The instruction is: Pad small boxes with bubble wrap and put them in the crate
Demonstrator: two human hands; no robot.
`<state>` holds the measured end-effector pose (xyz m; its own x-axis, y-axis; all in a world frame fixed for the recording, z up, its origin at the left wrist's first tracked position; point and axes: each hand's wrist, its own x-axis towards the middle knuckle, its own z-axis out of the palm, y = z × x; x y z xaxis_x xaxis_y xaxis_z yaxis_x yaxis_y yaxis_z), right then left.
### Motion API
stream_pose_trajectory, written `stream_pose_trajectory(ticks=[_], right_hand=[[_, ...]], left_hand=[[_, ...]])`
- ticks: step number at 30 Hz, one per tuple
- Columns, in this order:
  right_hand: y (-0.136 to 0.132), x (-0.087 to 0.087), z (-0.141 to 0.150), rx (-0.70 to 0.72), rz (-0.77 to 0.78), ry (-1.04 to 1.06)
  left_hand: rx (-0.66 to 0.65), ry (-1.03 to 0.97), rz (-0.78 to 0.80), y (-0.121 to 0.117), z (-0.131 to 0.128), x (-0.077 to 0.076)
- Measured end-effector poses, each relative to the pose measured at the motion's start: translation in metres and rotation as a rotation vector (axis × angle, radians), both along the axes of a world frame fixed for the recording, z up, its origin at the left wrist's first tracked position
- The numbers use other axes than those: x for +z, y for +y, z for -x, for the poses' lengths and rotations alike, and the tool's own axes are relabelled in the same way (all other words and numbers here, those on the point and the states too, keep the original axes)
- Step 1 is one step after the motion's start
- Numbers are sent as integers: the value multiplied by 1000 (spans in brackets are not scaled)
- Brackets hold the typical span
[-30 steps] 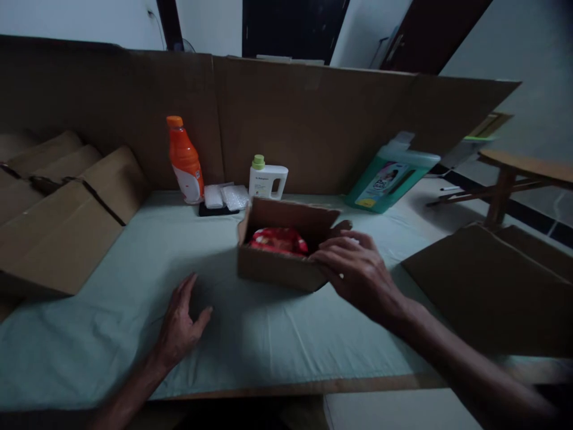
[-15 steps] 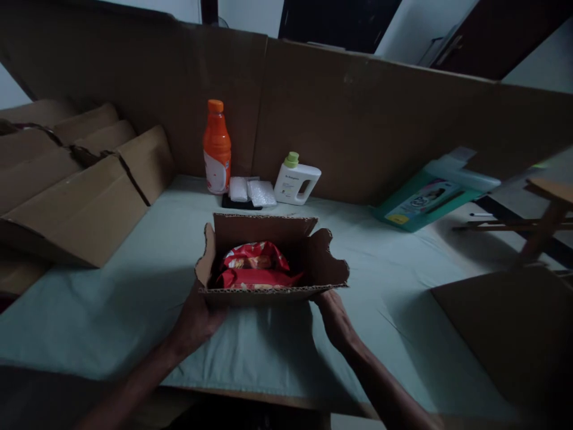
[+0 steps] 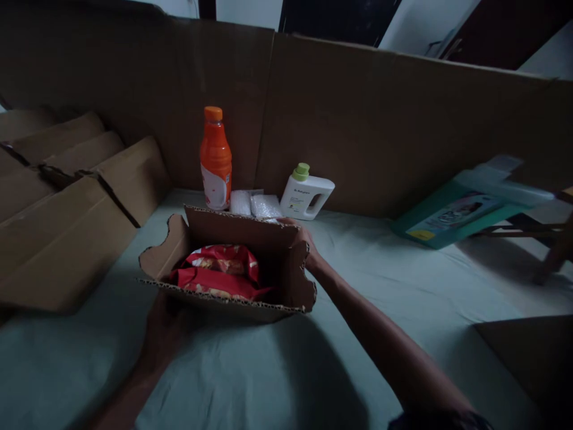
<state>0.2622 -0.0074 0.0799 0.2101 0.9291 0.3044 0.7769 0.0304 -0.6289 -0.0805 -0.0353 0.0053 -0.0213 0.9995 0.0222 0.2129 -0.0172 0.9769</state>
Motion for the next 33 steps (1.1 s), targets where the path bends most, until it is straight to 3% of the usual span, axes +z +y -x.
stream_pose_trajectory(ticks=[4, 6, 8, 10, 12, 18, 21, 24, 30, 33], right_hand=[[97, 18, -2, 63, 52, -200], [127, 24, 2, 84, 74, -274], [138, 28, 1, 85, 91, -324], [130, 32, -6, 43, 86, -349], [105, 35, -17, -40, 53, -349], [-14, 26, -52, -259, 37, -255], [-48, 18, -57, -278, 76, -205], [-44, 18, -53, -270, 78, -171], [19, 19, -37, -210, 99, -64], [26, 14, -39, -209, 118, 45]], left_hand=[[7, 32, 21, 0, -1, -2], [6, 50, 27, 1, 2, -8], [-12, 53, 41, 4, 6, -15], [-25, 40, 58, 5, 9, -21], [-16, 27, 49, 6, 9, -22], [-42, 45, -30, 4, 3, -4], [-33, 71, -42, 5, 3, 0], [-21, 78, -54, 5, 4, -2], [-9, 74, -25, 4, 2, -2], [-7, 91, -17, 3, 2, 0]])
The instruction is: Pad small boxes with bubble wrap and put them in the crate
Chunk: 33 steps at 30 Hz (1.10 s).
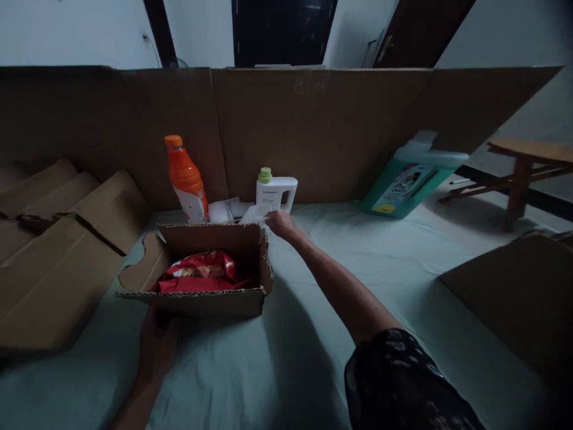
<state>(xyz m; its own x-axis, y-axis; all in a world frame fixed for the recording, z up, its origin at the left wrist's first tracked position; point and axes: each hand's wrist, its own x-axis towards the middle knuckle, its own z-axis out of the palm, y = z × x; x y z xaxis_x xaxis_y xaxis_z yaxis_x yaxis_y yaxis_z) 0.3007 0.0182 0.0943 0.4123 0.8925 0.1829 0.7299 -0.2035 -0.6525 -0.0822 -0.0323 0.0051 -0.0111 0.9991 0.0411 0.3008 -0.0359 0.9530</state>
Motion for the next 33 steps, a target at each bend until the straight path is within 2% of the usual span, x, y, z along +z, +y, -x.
stream_pose_trajectory(ticks=[2, 4, 7, 10, 13, 15, 18, 20, 23, 26, 30, 33], right_hand=[[-20, -3, -3, -4, -22, 77], [-59, -7, -4, -20, -51, 143], [-140, -14, 2, -41, -30, 240], [-221, -19, 15, 41, 150, 430], [-275, -9, 28, 115, 330, 496], [-290, 7, 35, 109, 337, 399], [-279, 30, 53, 96, 209, 219], [-254, 33, 73, 137, 131, 148], [-207, 16, 106, 222, 77, 127], [-168, -7, 126, 181, 17, 68], [-145, -20, 125, 56, -28, 75], [-140, -20, 122, 24, -42, 112]], left_hand=[[-12, -3, 1, 0, 0, 1], [-14, -10, -11, 1, 1, 0], [-24, 7, -35, 4, 3, -2], [-19, 21, -63, 5, 5, -4], [-15, 13, -70, 5, 4, -1], [-35, -3, -92, 4, 4, 2], [-48, -26, -131, 1, 2, 4], [-41, -7, -157, -1, 2, 5], [26, 107, -236, -3, 3, 5], [33, 250, -319, 0, 6, 6], [-71, 294, -328, 9, 3, 6], [-147, 169, -283, 13, -5, 6]])
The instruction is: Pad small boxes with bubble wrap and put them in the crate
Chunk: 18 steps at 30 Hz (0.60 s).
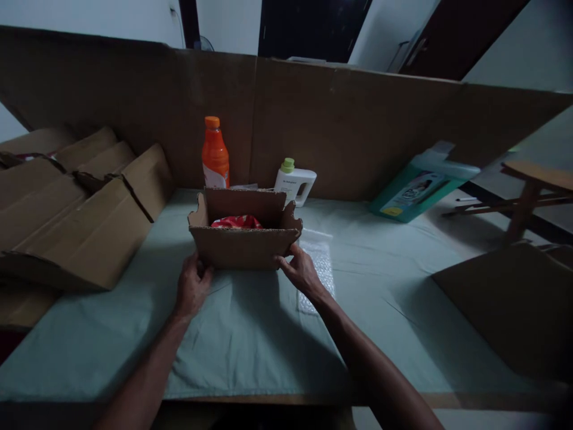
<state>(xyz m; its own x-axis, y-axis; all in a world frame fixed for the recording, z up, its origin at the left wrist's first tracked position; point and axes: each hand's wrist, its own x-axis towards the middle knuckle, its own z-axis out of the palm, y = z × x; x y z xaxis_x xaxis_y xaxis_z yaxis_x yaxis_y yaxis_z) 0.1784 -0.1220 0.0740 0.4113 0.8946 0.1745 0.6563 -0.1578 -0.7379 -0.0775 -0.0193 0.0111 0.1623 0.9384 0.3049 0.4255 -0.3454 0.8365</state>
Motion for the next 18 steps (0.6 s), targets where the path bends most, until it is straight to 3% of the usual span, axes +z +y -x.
stream_pose_trajectory(ticks=[4, 8, 11, 14, 18], right_hand=[[-7, -6, -5, 8, -21, 12], [-39, -16, -31, -30, -29, -103], [-69, -22, -46, -69, 136, -296], [-98, -22, -36, 11, 312, -442], [-136, -8, -7, 282, 250, -365]], left_hand=[[-179, -219, 167, -2, -3, -1], [-77, -225, 216, -3, 7, -5], [59, -155, 110, -4, 14, -4], [94, -106, -76, -20, 15, 9], [-160, 37, -302, -72, 3, 36]])
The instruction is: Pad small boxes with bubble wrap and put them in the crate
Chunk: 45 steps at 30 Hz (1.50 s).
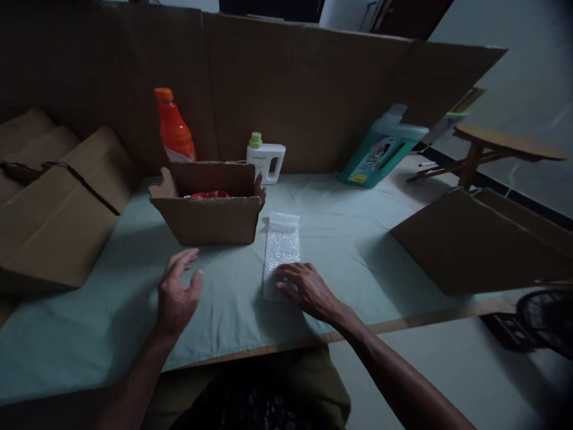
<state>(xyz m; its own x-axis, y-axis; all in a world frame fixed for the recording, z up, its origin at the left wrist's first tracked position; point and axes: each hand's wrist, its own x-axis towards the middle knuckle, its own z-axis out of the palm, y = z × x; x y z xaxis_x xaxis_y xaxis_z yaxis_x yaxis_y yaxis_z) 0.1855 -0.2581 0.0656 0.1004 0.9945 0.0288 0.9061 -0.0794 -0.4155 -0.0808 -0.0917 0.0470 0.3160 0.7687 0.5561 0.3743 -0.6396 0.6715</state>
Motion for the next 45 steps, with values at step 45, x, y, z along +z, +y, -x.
stream_pose_trajectory(ticks=[45], right_hand=[[-40, -26, -2, 83, -112, -214]], left_hand=[[-648, 279, 134, -83, -62, -33]])
